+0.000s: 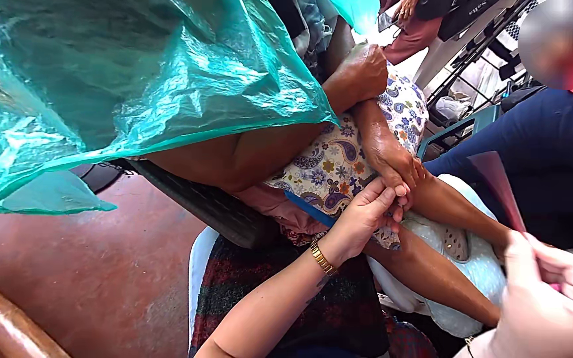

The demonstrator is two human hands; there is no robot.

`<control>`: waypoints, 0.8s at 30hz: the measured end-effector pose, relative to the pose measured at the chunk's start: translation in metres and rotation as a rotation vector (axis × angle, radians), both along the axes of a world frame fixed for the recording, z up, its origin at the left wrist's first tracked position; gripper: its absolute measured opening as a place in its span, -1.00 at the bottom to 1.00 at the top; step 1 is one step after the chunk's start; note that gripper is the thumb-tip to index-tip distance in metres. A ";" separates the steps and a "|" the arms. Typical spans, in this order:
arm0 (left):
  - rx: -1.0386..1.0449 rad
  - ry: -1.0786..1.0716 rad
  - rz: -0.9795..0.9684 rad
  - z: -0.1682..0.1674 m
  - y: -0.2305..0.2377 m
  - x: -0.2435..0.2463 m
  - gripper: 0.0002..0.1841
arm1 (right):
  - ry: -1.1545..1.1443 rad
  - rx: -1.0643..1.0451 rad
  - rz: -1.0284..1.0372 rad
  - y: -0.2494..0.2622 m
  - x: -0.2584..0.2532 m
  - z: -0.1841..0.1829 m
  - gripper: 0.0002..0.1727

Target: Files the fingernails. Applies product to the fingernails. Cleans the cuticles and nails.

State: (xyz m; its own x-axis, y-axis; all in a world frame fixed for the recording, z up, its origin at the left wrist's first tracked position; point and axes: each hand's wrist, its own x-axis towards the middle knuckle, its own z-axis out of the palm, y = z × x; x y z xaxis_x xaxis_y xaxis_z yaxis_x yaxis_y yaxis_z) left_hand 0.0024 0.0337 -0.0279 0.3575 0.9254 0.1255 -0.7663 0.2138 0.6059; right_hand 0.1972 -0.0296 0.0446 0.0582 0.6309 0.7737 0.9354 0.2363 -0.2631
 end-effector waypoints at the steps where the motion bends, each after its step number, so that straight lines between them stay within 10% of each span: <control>1: 0.006 -0.004 0.004 -0.001 0.000 0.000 -0.77 | -0.018 0.016 0.003 -0.003 -0.001 0.001 -0.78; 7: -0.028 0.000 0.001 0.001 -0.003 -0.002 -0.77 | -0.311 0.068 0.174 0.005 -0.042 -0.020 -0.78; 11: 0.007 -0.007 -0.008 -0.001 -0.003 -0.004 -0.77 | -0.049 0.091 0.119 0.010 0.005 0.003 -0.80; 24: -0.008 -0.013 -0.009 0.003 -0.003 -0.004 -0.77 | -0.223 0.103 0.240 0.015 -0.026 -0.015 -0.81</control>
State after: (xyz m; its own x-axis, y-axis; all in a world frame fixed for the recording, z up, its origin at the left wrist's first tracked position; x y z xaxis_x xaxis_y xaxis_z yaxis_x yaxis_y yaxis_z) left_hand -0.0012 0.0305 -0.0250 0.3645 0.9231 0.1224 -0.7719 0.2260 0.5942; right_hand 0.1711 -0.0145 0.0299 -0.2599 0.5242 0.8110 0.8818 0.4711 -0.0219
